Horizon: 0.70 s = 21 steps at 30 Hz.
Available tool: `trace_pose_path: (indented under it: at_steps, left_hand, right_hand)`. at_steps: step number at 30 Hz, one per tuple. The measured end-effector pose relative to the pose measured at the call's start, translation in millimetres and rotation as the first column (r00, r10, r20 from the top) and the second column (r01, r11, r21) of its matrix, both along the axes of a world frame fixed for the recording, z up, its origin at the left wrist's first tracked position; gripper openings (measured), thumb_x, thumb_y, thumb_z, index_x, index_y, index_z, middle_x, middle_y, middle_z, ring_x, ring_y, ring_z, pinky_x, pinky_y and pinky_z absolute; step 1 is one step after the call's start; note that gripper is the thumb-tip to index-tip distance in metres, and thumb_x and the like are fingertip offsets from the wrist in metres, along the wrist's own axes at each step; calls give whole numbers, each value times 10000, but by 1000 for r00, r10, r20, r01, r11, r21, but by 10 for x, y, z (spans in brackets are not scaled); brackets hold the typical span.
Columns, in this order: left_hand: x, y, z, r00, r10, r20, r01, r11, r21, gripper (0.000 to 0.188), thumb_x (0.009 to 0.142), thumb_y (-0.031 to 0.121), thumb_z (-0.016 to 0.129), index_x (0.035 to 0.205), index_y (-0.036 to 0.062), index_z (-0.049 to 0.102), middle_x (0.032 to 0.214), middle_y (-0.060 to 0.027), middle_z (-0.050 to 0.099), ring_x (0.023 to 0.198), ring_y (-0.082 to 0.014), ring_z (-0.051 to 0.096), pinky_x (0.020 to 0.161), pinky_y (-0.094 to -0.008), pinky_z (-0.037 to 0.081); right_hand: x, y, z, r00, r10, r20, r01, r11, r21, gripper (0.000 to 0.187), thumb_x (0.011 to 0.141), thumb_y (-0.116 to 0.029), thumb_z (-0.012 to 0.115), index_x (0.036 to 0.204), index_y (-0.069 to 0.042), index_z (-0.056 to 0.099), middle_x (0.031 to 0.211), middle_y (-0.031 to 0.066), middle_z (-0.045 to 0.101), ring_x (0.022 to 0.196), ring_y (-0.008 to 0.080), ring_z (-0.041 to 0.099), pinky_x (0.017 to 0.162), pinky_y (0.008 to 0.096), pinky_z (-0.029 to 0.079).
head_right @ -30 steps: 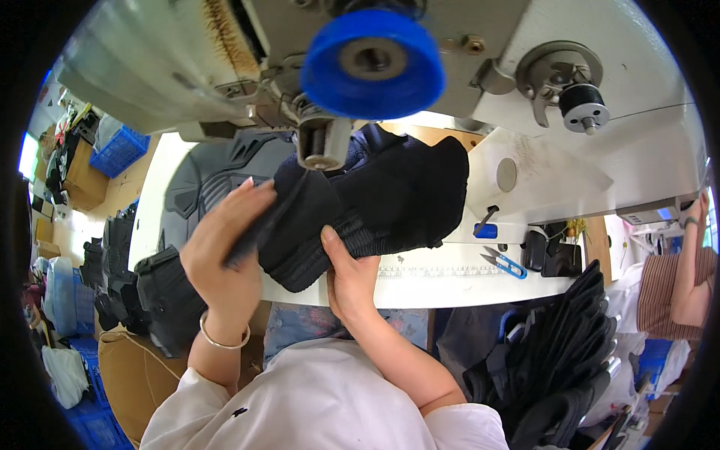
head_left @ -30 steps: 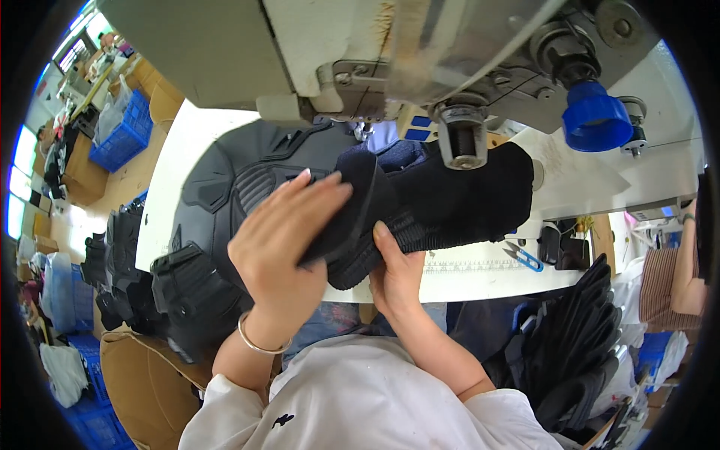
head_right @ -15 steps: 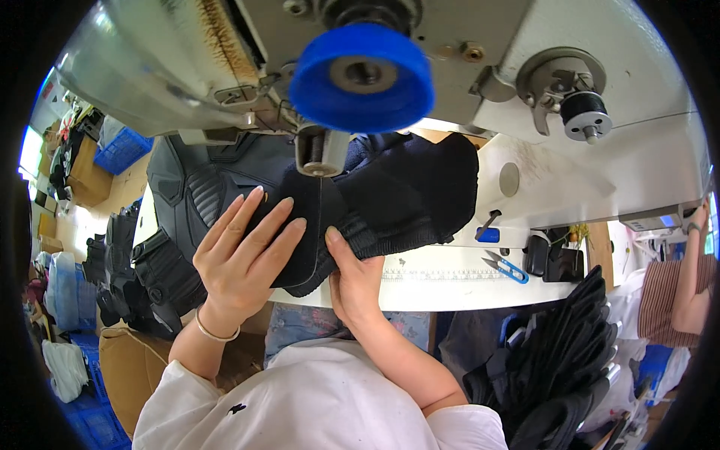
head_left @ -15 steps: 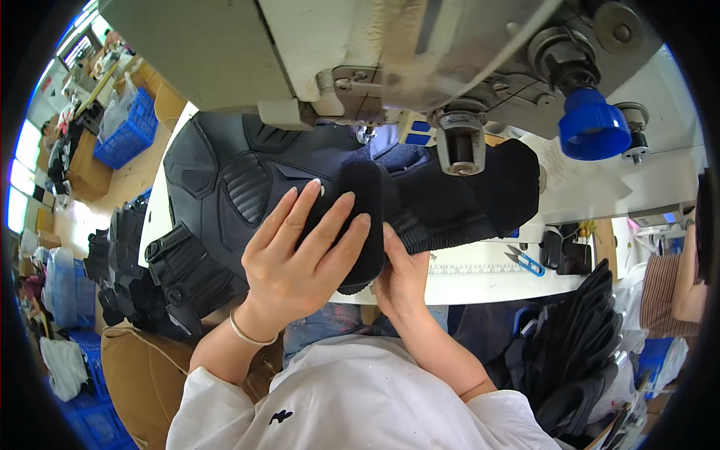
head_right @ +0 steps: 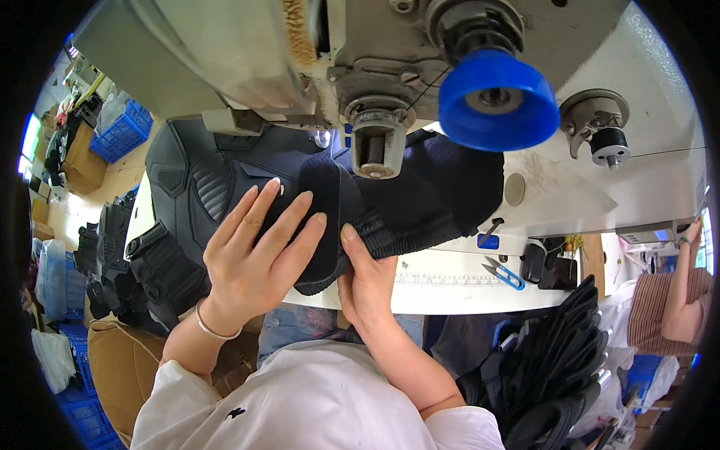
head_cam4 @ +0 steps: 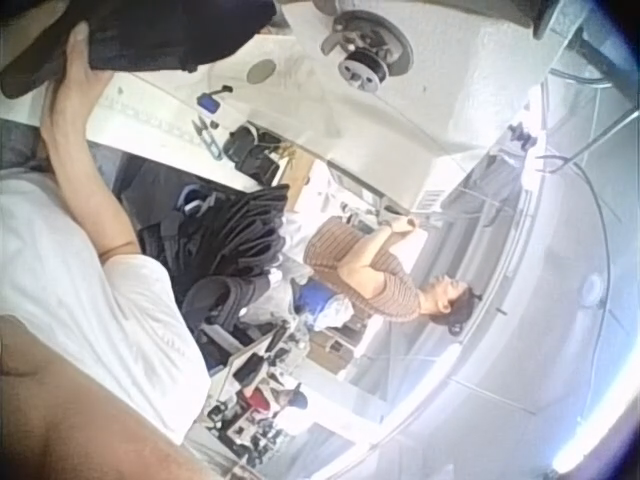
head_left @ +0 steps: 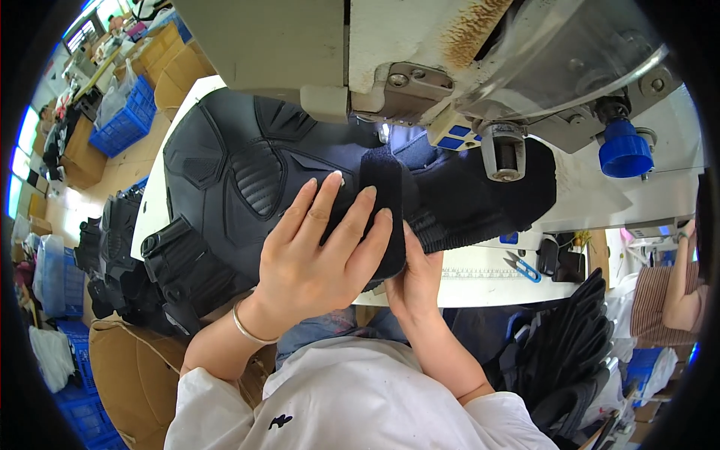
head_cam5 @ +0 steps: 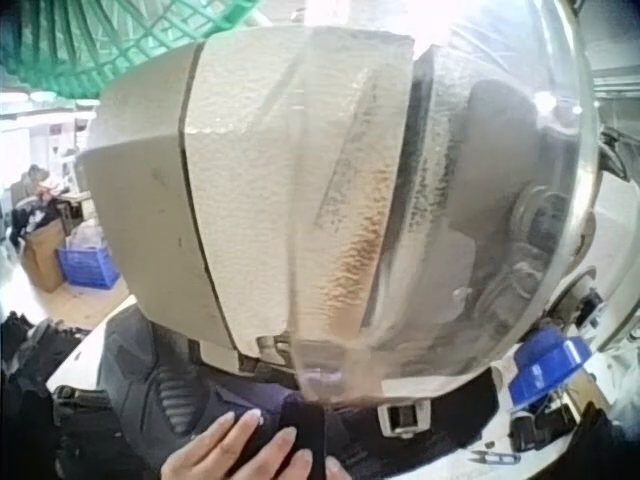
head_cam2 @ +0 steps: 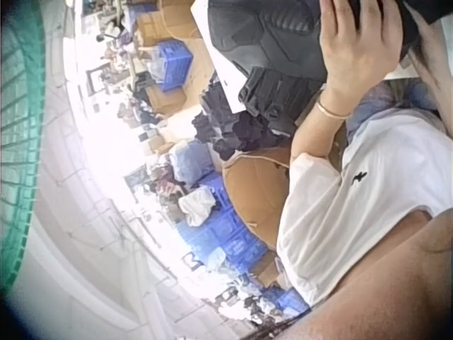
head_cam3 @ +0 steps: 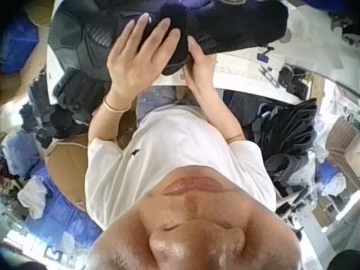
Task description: Stitch pieces of black protective gear or garment using an industrial sewing machine.
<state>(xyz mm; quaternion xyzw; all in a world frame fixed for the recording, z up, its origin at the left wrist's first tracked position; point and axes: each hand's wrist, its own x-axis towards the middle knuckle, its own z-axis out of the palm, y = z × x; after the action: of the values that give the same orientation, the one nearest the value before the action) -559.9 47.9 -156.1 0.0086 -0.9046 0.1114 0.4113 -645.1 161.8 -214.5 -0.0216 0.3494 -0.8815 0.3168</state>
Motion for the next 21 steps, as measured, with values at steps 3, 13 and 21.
trace_pose_path:
  at_steps: [3,13,21]
  left_hand:
    - [-14,-33,9,1000,-17,-8,17,1000,-5,278,736,167,641,997,117,724,1072,-76,699,1022,-326,663,911,-420,539]
    - [-22,-102,14,1000,-29,3,29,999,-37,254,746,170,644,983,120,724,1085,-67,695,1026,-317,657,923,-420,528]
    - [-45,-271,51,996,-90,17,91,993,-75,235,753,181,640,965,123,724,1081,-64,696,1014,-313,656,910,-413,535]
  right_hand:
    - [7,-9,26,1000,-19,0,19,999,-26,342,924,-14,613,1250,-30,512,1145,77,623,1024,153,628,896,307,536]
    - [-4,-60,36,1000,-12,-1,12,1000,-15,337,933,-15,601,1255,-51,511,1137,67,618,1022,150,620,893,308,531]
    - [84,-130,58,999,-38,25,38,999,-33,348,928,-25,620,1256,-83,519,1156,36,612,1030,124,603,898,292,518]
